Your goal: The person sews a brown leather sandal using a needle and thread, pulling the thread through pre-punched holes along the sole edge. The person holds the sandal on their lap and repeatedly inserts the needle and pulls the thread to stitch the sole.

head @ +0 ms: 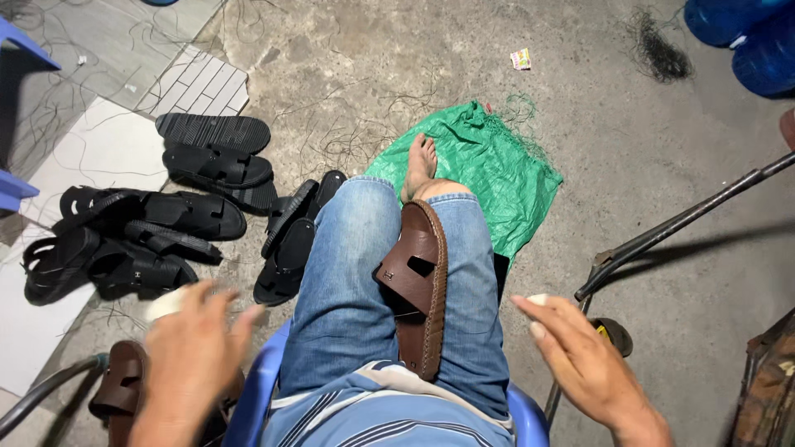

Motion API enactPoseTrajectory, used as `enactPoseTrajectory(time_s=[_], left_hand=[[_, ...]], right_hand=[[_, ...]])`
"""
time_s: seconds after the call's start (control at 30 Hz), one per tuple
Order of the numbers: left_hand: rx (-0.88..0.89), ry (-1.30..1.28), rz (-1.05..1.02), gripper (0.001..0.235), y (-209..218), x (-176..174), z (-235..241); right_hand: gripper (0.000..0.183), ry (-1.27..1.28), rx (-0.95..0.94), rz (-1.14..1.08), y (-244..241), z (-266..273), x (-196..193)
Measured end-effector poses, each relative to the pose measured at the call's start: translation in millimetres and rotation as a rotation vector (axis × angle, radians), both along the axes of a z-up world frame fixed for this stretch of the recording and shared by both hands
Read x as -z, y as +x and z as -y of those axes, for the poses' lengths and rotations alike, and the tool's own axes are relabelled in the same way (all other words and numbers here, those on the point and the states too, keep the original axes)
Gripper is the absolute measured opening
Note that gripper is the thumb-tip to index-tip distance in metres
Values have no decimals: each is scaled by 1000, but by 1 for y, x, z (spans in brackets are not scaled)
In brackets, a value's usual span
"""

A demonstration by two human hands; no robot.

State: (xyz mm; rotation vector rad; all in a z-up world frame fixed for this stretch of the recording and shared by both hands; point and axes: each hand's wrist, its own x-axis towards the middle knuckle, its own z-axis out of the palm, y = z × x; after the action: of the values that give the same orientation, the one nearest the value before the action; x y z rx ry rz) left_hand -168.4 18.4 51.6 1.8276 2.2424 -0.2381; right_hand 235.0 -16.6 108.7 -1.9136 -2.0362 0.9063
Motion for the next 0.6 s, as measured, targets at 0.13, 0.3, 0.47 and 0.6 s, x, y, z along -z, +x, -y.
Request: enactPoseTrajectory(time_s=[0.13, 0.3, 0.47, 0.6], left_hand=[[468, 273, 632, 41, 67, 5, -4], [536, 121, 793, 47, 115, 5, -4], [312, 3, 1079, 44, 129, 9, 3], [119, -113, 1206, 47, 140, 7, 11]], right_hand=[[36, -5, -188, 38, -29, -19, -2], [35, 91, -344, -3, -45, -35, 15], [39, 131, -405, 1, -44, -38, 26], [42, 140, -398, -8, -43, -39, 27]])
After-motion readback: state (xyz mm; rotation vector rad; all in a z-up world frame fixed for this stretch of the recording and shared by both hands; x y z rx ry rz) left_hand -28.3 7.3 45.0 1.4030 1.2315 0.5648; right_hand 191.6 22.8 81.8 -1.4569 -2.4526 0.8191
